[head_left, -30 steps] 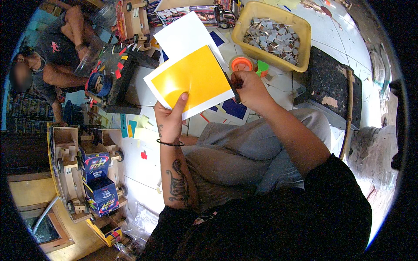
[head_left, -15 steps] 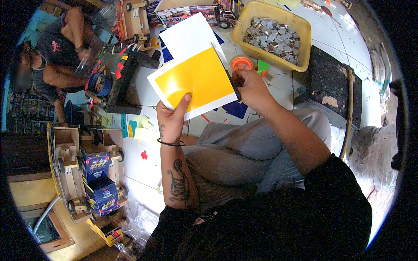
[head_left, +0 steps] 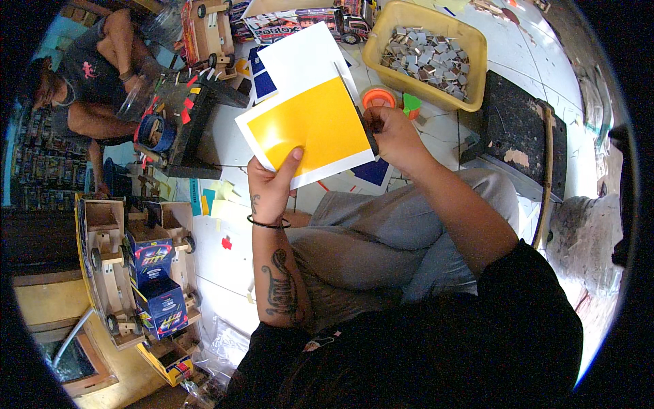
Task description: The person sits on the floor and uses scissors to cut shapes from yellow and blue paper sheets. They trim the edges of the yellow sheet and then cut a rectangular piece from a blue sheet with text on it.
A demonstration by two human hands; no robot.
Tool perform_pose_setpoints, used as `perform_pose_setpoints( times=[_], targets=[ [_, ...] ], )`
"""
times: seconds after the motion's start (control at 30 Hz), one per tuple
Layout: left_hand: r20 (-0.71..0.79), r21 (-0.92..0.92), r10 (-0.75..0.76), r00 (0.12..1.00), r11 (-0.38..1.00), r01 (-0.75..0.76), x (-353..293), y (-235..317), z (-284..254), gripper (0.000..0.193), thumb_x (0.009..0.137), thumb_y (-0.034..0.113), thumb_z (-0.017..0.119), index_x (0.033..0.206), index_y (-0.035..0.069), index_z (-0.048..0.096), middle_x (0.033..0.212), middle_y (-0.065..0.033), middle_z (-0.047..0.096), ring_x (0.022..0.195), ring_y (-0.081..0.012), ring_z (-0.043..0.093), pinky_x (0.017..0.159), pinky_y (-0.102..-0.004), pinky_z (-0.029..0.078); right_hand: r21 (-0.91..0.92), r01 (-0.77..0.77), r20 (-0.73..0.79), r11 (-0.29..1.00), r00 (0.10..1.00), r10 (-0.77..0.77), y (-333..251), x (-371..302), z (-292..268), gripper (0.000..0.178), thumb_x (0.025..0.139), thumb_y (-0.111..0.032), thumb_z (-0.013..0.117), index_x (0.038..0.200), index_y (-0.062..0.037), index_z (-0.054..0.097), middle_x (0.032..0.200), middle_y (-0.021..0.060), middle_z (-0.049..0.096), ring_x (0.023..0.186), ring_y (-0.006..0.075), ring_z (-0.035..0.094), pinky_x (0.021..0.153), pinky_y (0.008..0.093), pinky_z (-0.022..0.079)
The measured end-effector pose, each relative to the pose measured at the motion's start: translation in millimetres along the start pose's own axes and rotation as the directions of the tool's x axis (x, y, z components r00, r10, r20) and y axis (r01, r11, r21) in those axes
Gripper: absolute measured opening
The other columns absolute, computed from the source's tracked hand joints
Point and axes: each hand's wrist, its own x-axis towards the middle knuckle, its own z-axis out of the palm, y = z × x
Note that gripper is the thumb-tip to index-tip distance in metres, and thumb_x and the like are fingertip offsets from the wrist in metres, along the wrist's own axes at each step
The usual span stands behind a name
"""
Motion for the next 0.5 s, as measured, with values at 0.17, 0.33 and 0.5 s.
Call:
perform_pose_setpoints(
  times=[0.17, 0.33, 0.5],
  targets=[
    [0.001, -0.028, -0.006, 1.0, 1.0, 0.006, 0.2, -0.8, 0.2, 0.022, 0.078, 0.018, 0.066, 0.086, -0.001, 0.06, 0.066, -0.0036, 0.061, 0.044, -0.0049, 0.051, 0.033, -0.0164, 0.034, -0.037, 0.01, 0.023, 0.999, 1.0, -0.01, -4.0, -2.6, -3.9, 0.021, 0.063, -0.018, 0.068, 0.072, -0.0002, 0.06, 0.065, 0.0129, 0.061, 0.061, 0.0217, 0.059, 0.059, 0.0316, 0.045],
    [0.048, -0.071, 0.029, 0.998, 0.997, -0.026, 1.3, -2.7, 0.2, 0.022, 0.078, 0.019, 0.066, 0.086, -0.001, 0.06, 0.066, -0.0036, 0.061, 0.043, -0.0048, 0.05, 0.034, -0.0168, 0.034, 0.006, 0.033, 0.003, 0.999, 0.999, -0.034, -0.2, -0.2, -1.3, 0.023, 0.063, -0.02, 0.069, 0.072, -0.0007, 0.061, 0.065, 0.0121, 0.061, 0.06, 0.0198, 0.058, 0.058, 0.0307, 0.044],
    [0.071, 0.031, -0.031, 0.997, 0.999, 0.028, 0.3, -1.0, -1.4, 0.024, 0.078, 0.021, 0.066, 0.087, 0.0, 0.061, 0.067, -0.004, 0.062, 0.043, -0.0045, 0.049, 0.034, -0.0167, 0.034, 0.099, 0.006, -0.014, 0.995, 1.0, -0.005, 5.4, 1.2, 1.0, 0.026, 0.062, -0.023, 0.07, 0.073, -0.001, 0.062, 0.065, 0.0115, 0.062, 0.059, 0.0202, 0.059, 0.057, 0.0308, 0.045]
  ],
)
